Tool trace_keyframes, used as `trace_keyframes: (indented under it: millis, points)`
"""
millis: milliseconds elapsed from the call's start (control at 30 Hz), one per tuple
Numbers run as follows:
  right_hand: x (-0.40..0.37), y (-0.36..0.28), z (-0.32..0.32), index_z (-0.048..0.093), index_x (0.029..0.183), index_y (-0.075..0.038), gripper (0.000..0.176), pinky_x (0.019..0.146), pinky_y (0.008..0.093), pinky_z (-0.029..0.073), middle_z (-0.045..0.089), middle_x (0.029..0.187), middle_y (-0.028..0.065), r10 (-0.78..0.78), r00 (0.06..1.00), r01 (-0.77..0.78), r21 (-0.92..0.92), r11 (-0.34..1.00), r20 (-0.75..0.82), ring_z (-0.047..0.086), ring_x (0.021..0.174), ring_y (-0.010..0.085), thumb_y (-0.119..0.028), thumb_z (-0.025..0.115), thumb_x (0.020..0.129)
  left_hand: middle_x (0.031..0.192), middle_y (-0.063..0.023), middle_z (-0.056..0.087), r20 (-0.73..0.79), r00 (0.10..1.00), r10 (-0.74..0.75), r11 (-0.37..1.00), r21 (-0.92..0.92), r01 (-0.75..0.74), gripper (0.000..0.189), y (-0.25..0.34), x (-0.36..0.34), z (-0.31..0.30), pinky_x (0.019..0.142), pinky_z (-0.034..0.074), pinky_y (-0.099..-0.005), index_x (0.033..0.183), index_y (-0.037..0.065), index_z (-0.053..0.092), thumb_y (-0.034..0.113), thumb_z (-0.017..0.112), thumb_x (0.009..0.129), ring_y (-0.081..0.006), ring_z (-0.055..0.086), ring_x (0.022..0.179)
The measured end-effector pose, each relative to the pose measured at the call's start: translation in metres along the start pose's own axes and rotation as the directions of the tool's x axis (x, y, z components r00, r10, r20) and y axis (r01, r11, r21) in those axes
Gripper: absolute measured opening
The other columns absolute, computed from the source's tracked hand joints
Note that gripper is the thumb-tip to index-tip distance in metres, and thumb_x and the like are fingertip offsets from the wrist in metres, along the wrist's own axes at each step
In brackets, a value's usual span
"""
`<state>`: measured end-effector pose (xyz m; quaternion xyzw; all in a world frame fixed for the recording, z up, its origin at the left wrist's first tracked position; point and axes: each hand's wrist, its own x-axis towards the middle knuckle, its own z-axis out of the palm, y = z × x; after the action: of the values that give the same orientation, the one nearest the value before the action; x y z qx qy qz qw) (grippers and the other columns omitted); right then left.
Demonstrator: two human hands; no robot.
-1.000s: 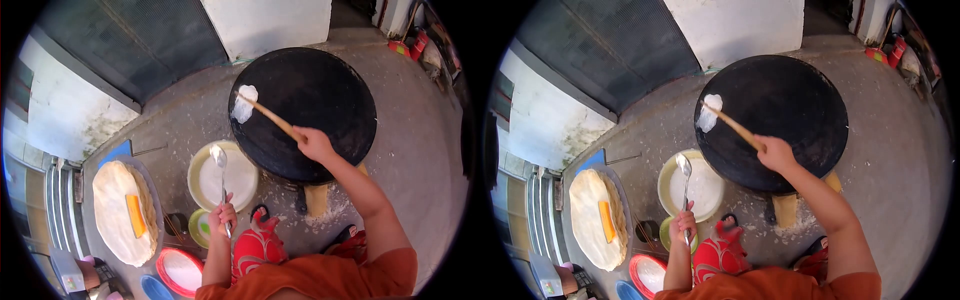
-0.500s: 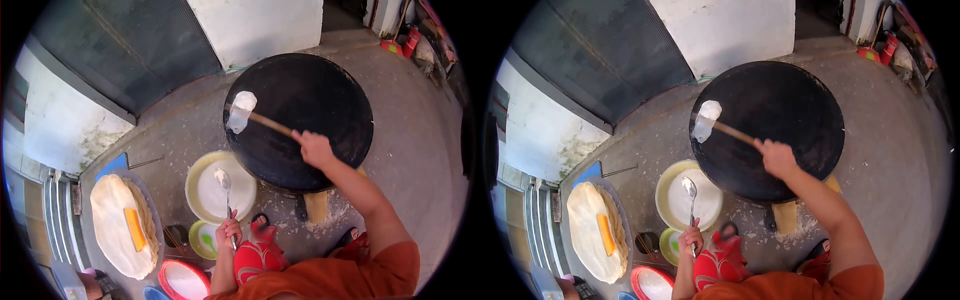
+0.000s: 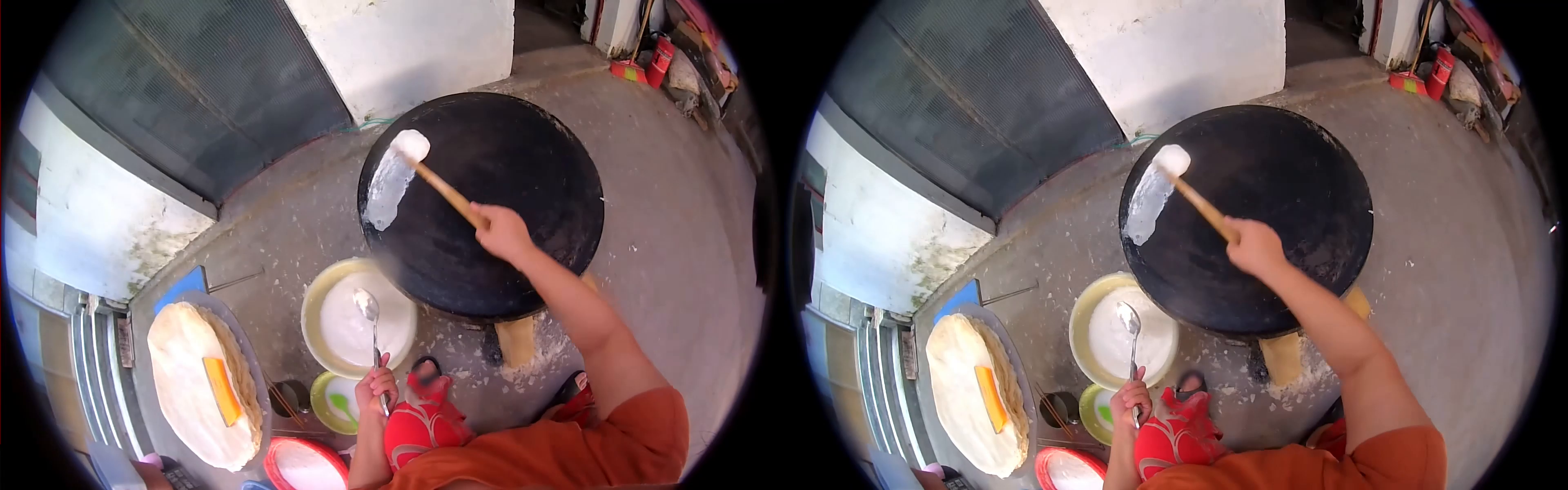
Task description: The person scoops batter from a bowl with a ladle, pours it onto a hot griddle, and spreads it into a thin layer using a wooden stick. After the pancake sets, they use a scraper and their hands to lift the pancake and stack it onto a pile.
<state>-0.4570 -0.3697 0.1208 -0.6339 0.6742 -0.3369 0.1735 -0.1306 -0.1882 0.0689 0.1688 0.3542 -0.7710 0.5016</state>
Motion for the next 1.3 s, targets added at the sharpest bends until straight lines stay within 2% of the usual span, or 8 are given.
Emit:
trace_keyframes:
  millis: [200,333,533,667,767,867,1100,1300]
  points:
    - [0.034,0.014,-0.008,0.048,0.119,-0.015,0.050,0.059,0.0351,0.047,0.053,0.078,0.0076,-0.174,0.984,0.157,-0.596,0.787,0.029,0.058,0.070,0.0229,-0.006,0.053,0.070,0.059,-0.0013,0.042,-0.009,1.000,0.020,1.000,0.009,-0.020,0.032,-0.004,0.002,0.000,0.037,0.034,-0.0204,0.111,-0.010,0.044,0.008,0.033,0.087,-0.0088,0.038,0.043]
    - [0.013,0.001,0.005,0.061,0.104,-0.015,0.037,0.083,0.0349,0.044,0.059,0.100,0.0122,0.093,0.995,-0.093,-0.031,0.995,0.018,0.056,0.095,0.0274,-0.014,0.051,0.068,0.060,-0.0015,0.042,-0.024,0.999,0.030,0.999,0.019,-0.030,0.032,0.001,0.001,-0.001,0.037,0.034,-0.0202,0.110,-0.010,0.045,0.007,0.034,0.086,-0.0087,0.039,0.043]
    - [0.039,0.034,-0.009,0.050,0.116,-0.011,0.047,0.060,0.0357,0.047,0.053,0.079,0.0085,-0.113,0.992,0.057,-0.570,0.820,-0.064,0.058,0.070,0.0246,-0.007,0.052,0.070,0.060,-0.0016,0.043,-0.026,1.000,0.000,1.000,-0.006,-0.001,0.032,0.001,0.001,-0.001,0.038,0.034,-0.0209,0.109,-0.011,0.045,0.008,0.033,0.087,-0.0091,0.039,0.043]
    - [0.025,0.005,0.006,0.059,0.107,-0.012,0.039,0.082,0.0351,0.044,0.057,0.108,0.0119,0.103,0.993,-0.108,-0.098,0.989,-0.063,0.057,0.092,0.0287,-0.010,0.050,0.069,0.059,-0.0013,0.042,-0.043,0.999,-0.003,1.000,0.001,0.003,0.031,0.003,0.002,0.003,0.038,0.034,-0.0208,0.109,-0.011,0.045,0.007,0.033,0.086,-0.0092,0.038,0.043]
    - [0.014,-0.026,0.012,0.054,0.111,-0.011,0.042,0.070,0.0360,0.048,0.058,0.088,0.0125,-0.151,0.979,0.193,-0.365,0.911,0.140,0.059,0.081,0.0269,-0.011,0.053,0.069,0.059,-0.0011,0.042,-0.014,0.999,0.031,0.999,0.011,-0.030,0.031,-0.001,0.004,0.001,0.038,0.034,-0.0207,0.110,-0.010,0.045,0.006,0.034,0.086,-0.0091,0.038,0.044]
    - [0.064,0.015,-0.006,0.050,0.108,-0.008,0.035,0.060,0.0337,0.049,0.057,0.083,0.0113,-0.032,0.998,-0.011,-0.628,0.778,-0.056,0.060,0.075,0.0229,-0.006,0.049,0.073,0.062,-0.0025,0.042,-0.042,0.999,0.017,1.000,-0.005,-0.017,0.031,0.003,0.001,-0.001,0.039,0.033,-0.0200,0.110,-0.009,0.047,0.008,0.036,0.086,-0.0092,0.038,0.046]
    - [-0.002,0.000,0.002,0.049,0.103,-0.009,0.036,0.066,0.0405,0.048,0.056,0.087,0.0137,-0.085,0.996,0.090,-0.368,0.925,0.028,0.059,0.074,0.0311,-0.008,0.053,0.067,0.064,-0.0028,0.043,-0.020,0.999,0.029,1.000,-0.006,-0.029,0.031,0.007,0.005,-0.001,0.039,0.033,-0.0202,0.110,-0.009,0.046,0.008,0.036,0.086,-0.0093,0.037,0.046]
    - [0.040,0.028,-0.036,0.048,0.118,-0.010,0.047,0.073,0.0383,0.047,0.057,0.093,0.0120,0.284,0.951,-0.309,-0.381,0.871,-0.122,0.058,0.085,0.0275,-0.010,0.052,0.070,0.063,-0.0030,0.043,-0.067,0.998,-0.012,1.000,-0.005,0.012,0.030,0.010,0.002,-0.001,0.038,0.034,-0.0196,0.109,-0.008,0.047,0.008,0.036,0.086,-0.0092,0.038,0.046]
